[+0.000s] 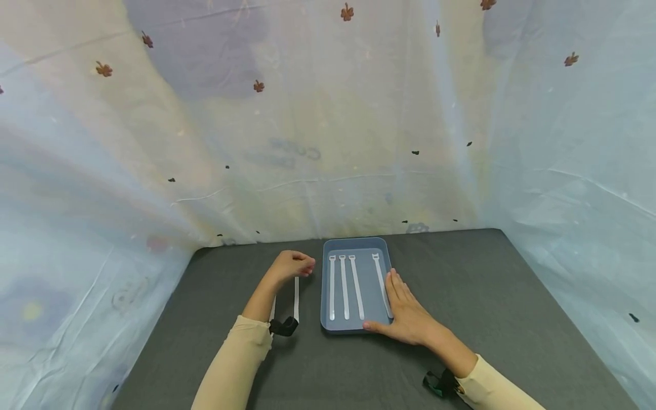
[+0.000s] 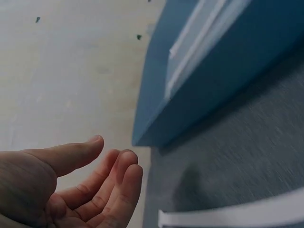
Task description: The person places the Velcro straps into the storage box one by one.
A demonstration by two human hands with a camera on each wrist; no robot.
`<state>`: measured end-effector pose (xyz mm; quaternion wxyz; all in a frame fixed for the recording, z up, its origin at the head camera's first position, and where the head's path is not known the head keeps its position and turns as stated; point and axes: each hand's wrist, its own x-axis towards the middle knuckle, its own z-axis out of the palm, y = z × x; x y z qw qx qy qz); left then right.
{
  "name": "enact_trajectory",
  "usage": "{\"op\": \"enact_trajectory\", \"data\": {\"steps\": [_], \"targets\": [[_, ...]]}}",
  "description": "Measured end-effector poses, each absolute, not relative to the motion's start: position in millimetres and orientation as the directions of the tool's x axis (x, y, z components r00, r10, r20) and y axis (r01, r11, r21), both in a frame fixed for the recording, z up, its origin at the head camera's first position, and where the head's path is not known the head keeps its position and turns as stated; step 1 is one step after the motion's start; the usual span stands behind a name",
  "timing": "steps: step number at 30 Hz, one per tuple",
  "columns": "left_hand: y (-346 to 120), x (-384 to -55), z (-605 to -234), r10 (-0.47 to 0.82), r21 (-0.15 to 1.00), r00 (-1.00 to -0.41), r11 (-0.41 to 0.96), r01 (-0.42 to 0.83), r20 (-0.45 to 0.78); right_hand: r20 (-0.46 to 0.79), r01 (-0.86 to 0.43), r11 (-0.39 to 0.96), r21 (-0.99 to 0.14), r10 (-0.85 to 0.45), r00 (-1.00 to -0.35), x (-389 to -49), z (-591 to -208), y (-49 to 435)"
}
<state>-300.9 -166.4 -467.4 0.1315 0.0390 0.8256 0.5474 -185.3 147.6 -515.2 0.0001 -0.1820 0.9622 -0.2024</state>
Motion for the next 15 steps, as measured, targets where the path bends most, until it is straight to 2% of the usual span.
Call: {"op": "enact_trajectory", "data": {"steps": [6, 15], "targets": [[-187, -296, -476, 0.162, 0.897, -0.968, 0.429, -0.108, -0.194, 0.067, -0.346, 0.856, -0.384, -0.348, -0.935, -185, -515, 147], [-226, -299, -488, 0.088, 0.865, -0.985, 0.493, -0.089, -0.151, 0.078, -0.350, 0.853, -0.387, -0.348, -0.934, -185, -517, 147]]}}
